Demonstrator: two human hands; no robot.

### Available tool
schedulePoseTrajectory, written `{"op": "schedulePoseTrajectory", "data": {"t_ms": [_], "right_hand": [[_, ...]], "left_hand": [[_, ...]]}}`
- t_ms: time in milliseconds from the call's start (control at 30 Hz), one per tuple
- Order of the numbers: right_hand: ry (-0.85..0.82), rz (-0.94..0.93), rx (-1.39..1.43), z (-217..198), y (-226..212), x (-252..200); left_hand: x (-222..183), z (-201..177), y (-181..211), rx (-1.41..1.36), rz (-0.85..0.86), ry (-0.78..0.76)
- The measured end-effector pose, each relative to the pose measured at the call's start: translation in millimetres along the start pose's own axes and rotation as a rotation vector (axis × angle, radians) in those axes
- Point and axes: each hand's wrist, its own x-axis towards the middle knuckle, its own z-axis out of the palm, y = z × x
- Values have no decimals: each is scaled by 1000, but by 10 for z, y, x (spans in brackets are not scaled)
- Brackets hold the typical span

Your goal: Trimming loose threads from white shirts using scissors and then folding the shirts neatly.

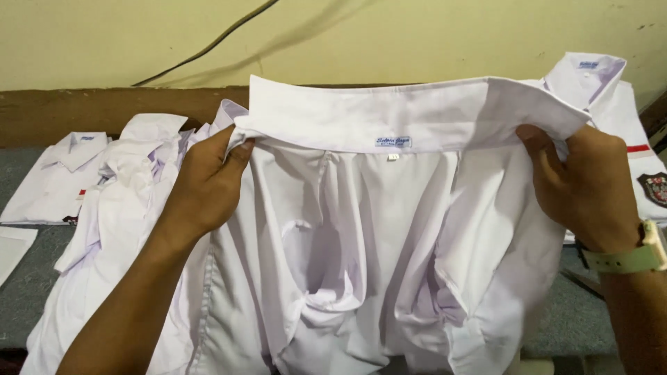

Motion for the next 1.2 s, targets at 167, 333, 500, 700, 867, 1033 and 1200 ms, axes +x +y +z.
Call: {"op": "schedulePoseTrajectory", "data": {"t_ms": [167, 333, 500, 700, 867, 1033, 1200], "right_hand": [[-1, -71, -205, 209, 230, 36], [-33, -23, -312, 270, 230, 101], [-19, -94, -283, 322, 201, 158], [-67, -78, -171, 366, 37, 194], [-72, -50, -196, 395, 101, 149], [-44, 78, -484, 542, 158, 22], [-71, -211, -11, 1113, -473, -343]], "left_hand": [[138, 92, -30, 128, -27, 46], [203, 153, -117, 364, -79, 46], [288, 246, -213, 586, -75, -2], [-125, 715, 209, 176, 542, -141], [-392, 1003, 191, 99, 512, -512], [-28, 970, -270, -23, 34, -261], [135, 1298, -736, 33, -73, -303]]}}
